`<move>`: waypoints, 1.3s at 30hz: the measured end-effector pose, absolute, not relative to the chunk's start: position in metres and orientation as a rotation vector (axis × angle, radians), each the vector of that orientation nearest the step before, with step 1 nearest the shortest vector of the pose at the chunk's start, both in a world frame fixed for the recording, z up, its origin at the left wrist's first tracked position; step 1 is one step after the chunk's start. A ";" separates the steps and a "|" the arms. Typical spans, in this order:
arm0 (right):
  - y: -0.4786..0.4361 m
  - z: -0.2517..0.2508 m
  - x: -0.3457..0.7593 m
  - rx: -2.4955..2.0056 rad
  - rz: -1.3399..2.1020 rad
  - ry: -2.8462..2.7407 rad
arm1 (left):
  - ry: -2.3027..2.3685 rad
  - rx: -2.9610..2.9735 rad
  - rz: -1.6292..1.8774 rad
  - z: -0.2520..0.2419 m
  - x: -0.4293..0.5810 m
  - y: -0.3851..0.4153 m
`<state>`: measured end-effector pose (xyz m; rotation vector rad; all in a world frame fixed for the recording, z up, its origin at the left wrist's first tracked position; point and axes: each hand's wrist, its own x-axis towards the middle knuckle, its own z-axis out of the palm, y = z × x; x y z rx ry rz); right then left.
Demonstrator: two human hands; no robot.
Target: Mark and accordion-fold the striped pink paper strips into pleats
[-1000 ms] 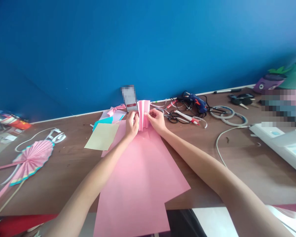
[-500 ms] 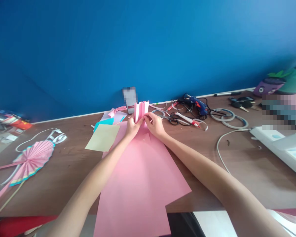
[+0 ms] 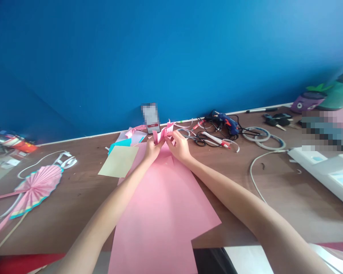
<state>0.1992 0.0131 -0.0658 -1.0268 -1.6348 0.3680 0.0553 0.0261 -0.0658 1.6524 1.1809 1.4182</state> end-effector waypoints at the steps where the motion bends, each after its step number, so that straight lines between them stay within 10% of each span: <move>1: 0.013 -0.066 0.199 -1.031 0.366 -1.634 | 1.179 1.667 1.417 -0.066 0.055 0.026; 39: 0.011 -0.069 0.198 -0.961 0.278 -1.711 | 1.211 1.883 1.511 -0.070 0.056 0.026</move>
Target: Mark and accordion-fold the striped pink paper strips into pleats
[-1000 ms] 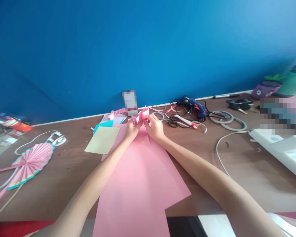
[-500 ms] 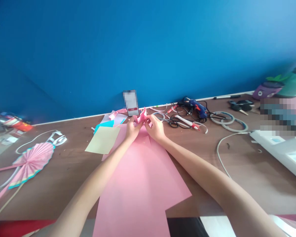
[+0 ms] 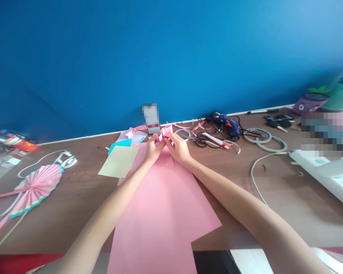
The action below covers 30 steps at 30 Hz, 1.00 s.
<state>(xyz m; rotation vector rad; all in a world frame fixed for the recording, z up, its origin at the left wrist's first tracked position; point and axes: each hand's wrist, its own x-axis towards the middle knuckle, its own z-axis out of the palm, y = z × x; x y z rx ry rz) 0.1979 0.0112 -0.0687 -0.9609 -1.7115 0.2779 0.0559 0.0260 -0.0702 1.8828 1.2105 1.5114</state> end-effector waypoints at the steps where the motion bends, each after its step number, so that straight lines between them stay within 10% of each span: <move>1: 0.010 -0.069 0.197 -0.955 0.271 -1.731 | 1.228 1.868 1.537 -0.071 0.055 0.027; 30: 0.011 -0.065 0.200 -1.120 0.270 -1.554 | 1.236 2.036 1.444 -0.062 0.060 0.014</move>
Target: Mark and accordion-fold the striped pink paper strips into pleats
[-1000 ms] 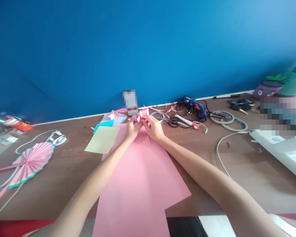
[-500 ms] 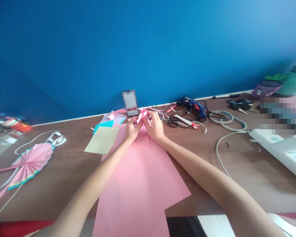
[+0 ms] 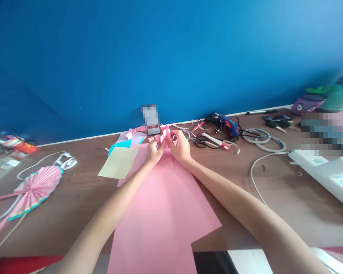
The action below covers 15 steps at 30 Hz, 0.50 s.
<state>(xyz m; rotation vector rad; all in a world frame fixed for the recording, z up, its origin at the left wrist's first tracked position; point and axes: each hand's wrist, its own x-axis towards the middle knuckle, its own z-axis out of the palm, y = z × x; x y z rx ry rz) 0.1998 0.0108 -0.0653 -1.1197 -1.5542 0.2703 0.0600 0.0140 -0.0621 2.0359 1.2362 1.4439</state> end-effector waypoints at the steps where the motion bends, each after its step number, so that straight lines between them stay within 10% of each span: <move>1: 0.010 -0.065 0.200 -1.119 0.270 -1.558 | 1.254 2.025 1.457 -0.063 0.060 0.015; 15: 0.011 -0.066 0.199 -1.110 0.248 -1.559 | 1.212 2.057 1.438 -0.065 0.058 0.015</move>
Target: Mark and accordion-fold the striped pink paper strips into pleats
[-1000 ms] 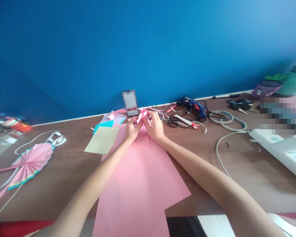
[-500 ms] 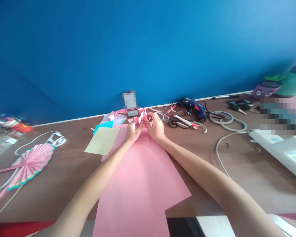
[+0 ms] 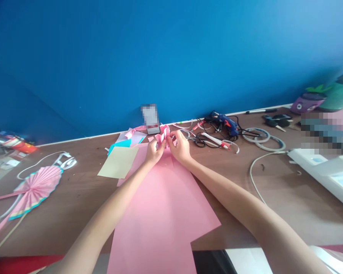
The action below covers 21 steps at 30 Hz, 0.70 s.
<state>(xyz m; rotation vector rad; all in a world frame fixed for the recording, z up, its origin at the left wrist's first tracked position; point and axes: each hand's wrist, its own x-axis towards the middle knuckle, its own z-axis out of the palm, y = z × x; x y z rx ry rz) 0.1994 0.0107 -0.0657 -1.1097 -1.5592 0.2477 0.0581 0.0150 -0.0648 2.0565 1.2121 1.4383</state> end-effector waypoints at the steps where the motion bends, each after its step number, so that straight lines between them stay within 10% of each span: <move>1: 0.011 -0.066 0.199 -1.105 0.250 -1.562 | 1.213 2.059 1.453 -0.065 0.058 0.016; 21: 0.011 -0.066 0.199 -1.066 0.278 -1.580 | 1.146 2.211 1.482 -0.067 0.058 0.022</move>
